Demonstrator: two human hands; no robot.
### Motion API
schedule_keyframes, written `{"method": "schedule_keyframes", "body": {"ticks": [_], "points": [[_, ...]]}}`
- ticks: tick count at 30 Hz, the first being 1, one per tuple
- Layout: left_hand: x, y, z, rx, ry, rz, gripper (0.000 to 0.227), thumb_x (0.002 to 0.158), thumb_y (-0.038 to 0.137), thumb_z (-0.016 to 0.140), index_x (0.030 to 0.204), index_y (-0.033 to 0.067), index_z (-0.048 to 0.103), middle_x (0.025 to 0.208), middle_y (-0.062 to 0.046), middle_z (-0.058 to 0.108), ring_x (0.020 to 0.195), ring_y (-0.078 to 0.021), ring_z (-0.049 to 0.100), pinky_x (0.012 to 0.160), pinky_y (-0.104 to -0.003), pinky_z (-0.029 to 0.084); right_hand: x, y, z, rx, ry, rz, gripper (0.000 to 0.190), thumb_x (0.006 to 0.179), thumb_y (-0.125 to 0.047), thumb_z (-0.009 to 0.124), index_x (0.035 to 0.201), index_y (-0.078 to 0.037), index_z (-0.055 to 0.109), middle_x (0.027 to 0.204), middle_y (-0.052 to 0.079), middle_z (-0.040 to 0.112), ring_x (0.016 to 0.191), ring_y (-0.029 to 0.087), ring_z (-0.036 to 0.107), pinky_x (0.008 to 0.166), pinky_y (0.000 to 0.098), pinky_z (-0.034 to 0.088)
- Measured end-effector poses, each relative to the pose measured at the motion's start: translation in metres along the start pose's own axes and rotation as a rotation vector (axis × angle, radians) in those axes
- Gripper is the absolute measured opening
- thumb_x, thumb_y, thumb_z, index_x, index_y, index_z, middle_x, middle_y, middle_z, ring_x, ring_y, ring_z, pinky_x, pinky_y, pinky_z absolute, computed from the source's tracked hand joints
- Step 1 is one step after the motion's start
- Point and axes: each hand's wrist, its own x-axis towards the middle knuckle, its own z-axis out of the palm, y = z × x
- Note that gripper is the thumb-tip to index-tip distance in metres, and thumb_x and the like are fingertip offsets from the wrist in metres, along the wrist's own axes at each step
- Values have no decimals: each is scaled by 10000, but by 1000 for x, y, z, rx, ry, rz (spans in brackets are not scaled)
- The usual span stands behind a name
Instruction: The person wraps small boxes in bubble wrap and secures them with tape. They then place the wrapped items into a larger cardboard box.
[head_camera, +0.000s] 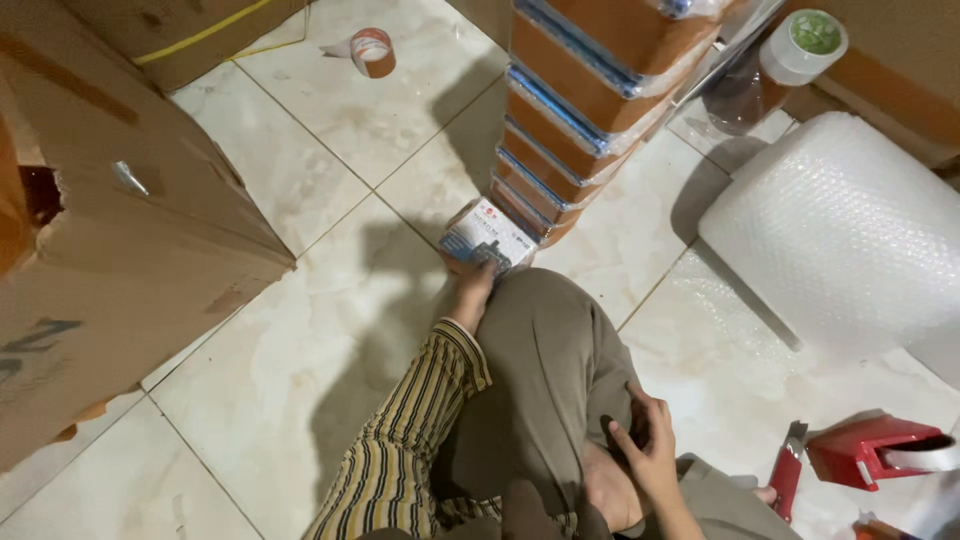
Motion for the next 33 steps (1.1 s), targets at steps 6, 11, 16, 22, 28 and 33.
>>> {"method": "schedule_keyframes", "body": {"ticks": [6, 11, 16, 22, 28, 33], "points": [[11, -28, 28, 487, 318, 474, 1191, 742, 595, 612, 1424, -67, -105, 1489, -296, -28, 1367, -463, 60, 1087, -525, 150, 3, 8, -4, -7, -26, 9, 599, 735, -256, 705, 1298, -135, 544, 896, 30, 475, 715, 140, 483, 660, 254, 416], [-161, 74, 79, 16, -68, 879, 808, 687, 167, 666, 1373, 39, 257, 1356, -209, 303, 1272, -374, 315, 1067, -473, 250, 17, 15, -26, -4, -131, 52, 529, 763, -194, 703, 1269, -147, 560, 865, 22, 499, 650, 125, 491, 610, 247, 448], [-183, -18, 196, 630, -979, 1208, 569, 769, 328, 635, 1308, 272, 461, 1245, 10, 492, 1147, -242, 539, 969, -475, 414, 23, 46, -64, -128, -100, 150, 526, 743, -258, 721, 1237, -148, 575, 905, 171, 578, 721, 337, 639, 651, 411, 528], [-181, -54, 264, 1372, -981, 1725, 461, 774, 148, 651, 1217, 166, 523, 1381, -132, 406, 1336, -306, 336, 1078, -497, 273, 18, 40, -93, -245, -49, 216, 483, 807, -205, 636, 1266, -145, 497, 967, 195, 563, 854, 408, 642, 741, 493, 525], [-163, -60, 319, 1357, -880, 1476, 600, 850, 263, 445, 1426, 149, 327, 1477, -145, 290, 1381, -323, 247, 1113, -500, 197, 25, 51, -87, -276, -92, 172, 407, 813, -239, 628, 1195, -136, 532, 938, 170, 570, 861, 426, 626, 739, 513, 522], [-152, -99, 321, 1523, -1001, 1451, 656, 859, 510, 416, 1396, 139, 344, 1392, -162, 349, 1312, -361, 305, 1089, -509, 250, 65, 76, -92, -227, 230, 298, 272, 863, -290, 578, 1111, -179, 571, 943, 81, 565, 902, 283, 647, 747, 404, 548]]}}
